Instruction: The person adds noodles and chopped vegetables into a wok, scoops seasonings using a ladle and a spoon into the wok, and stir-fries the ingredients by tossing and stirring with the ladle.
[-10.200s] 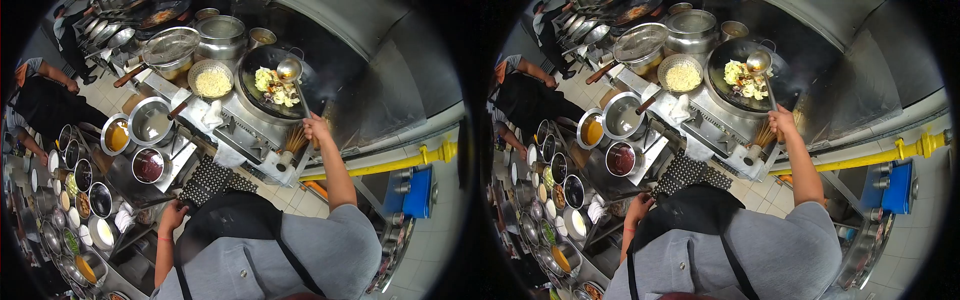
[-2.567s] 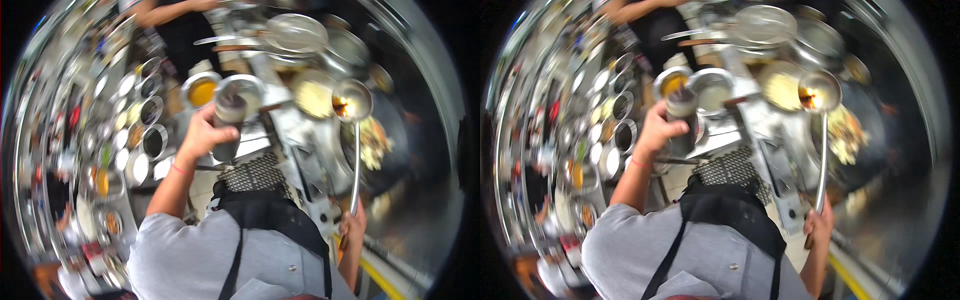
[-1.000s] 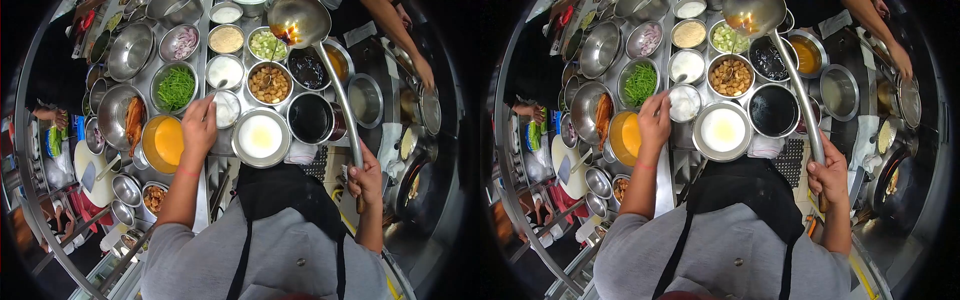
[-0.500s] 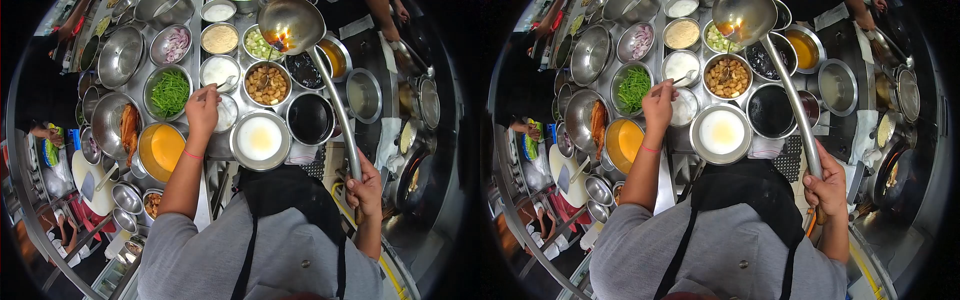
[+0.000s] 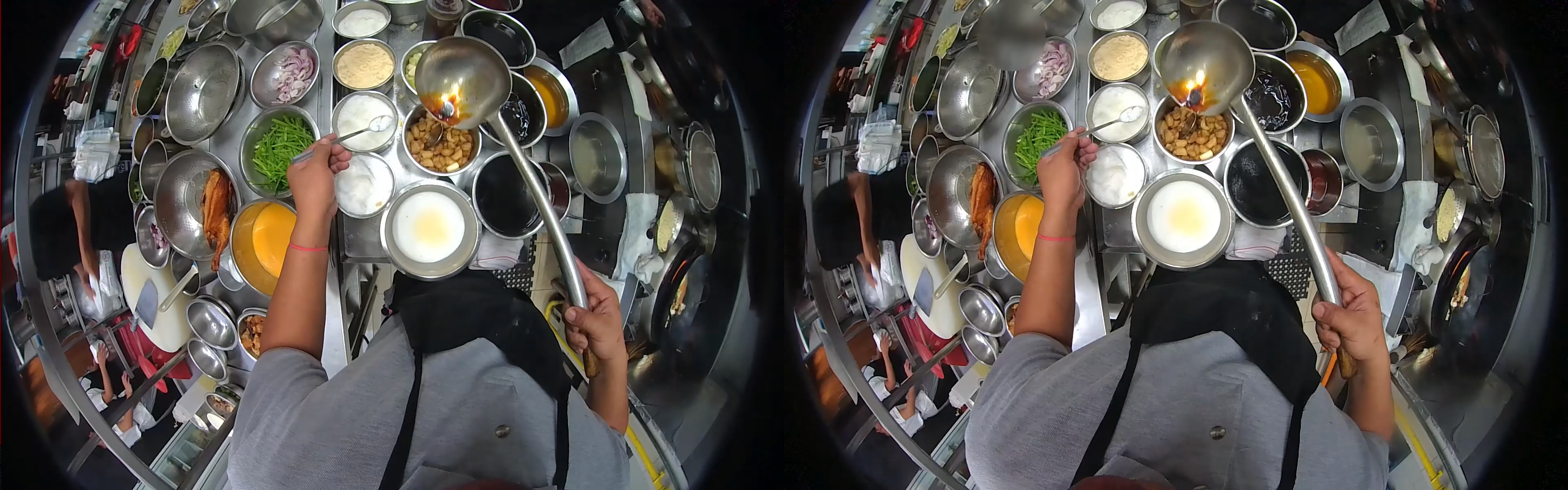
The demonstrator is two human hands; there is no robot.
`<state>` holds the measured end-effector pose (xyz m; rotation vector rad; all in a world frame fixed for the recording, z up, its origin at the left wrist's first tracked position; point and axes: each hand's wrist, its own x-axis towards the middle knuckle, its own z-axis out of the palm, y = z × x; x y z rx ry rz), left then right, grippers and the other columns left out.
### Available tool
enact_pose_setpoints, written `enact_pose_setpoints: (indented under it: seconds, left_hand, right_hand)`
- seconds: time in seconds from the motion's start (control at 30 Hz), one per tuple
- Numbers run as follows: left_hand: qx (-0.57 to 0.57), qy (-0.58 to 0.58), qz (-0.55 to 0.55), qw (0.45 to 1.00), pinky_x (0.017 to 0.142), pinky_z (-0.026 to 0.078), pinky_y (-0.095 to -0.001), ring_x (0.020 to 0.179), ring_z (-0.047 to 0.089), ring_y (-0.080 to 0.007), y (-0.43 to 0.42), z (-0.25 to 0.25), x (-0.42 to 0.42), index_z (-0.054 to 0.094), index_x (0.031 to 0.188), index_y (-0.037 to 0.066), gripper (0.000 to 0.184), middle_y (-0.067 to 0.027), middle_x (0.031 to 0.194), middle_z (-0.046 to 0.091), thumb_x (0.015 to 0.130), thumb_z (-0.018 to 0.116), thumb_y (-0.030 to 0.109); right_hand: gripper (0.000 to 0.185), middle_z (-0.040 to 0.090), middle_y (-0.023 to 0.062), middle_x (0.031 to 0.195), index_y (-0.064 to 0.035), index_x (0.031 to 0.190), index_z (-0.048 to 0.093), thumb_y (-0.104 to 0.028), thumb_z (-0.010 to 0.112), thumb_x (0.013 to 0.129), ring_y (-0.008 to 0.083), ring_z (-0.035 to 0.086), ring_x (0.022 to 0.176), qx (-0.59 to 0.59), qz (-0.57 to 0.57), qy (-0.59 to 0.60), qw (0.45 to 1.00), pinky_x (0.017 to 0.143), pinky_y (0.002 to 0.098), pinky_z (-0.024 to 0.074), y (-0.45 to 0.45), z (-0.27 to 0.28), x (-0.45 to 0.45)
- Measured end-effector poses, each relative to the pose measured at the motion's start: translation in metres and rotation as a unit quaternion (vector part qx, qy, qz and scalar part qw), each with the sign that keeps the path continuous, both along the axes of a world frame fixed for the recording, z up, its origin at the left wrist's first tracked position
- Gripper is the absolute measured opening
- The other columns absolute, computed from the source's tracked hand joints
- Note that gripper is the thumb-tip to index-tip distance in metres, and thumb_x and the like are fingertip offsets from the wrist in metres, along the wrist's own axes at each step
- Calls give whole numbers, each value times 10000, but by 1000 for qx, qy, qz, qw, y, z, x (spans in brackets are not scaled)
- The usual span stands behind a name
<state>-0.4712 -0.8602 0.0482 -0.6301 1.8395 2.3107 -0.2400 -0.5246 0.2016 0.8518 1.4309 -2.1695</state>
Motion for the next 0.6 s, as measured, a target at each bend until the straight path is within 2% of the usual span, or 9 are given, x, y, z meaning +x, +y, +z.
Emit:
enact_pose_setpoints:
  seconds: [0.23,0.33,0.5,0.6]
  left_hand:
    - [28,52,-29,998,617,503,-247,687,613,-154,18,50,20,592,1072,-109,274,-92,806,623,939,528,121]
    - [-13,67,-30,997,632,507,-250,701,612,-153,21,57,22,581,1097,-103,299,-86,833,623,940,553,151]
    - [-11,78,-34,996,640,510,-256,709,613,-155,17,61,26,587,1102,-101,300,-87,837,624,935,565,148]
    - [-78,127,-72,986,641,512,-259,709,613,-161,19,56,31,586,1104,-102,305,-90,836,624,932,572,150]
  right_hand:
    - [732,481,18,587,-49,1432,324,72,622,775,60,375,378,-30,28,-30,999,340,211,313,-8,-7,-2]
    - [734,473,16,577,-51,1435,320,66,628,779,62,363,380,-65,32,-33,997,340,218,298,-9,-13,-4]
    - [724,451,14,561,-71,1439,320,42,634,796,64,356,381,-95,29,-36,994,341,220,280,-9,-20,-4]
    - [724,447,15,559,-82,1442,319,37,634,802,65,353,377,-95,50,-25,994,341,222,280,-8,-21,-4]
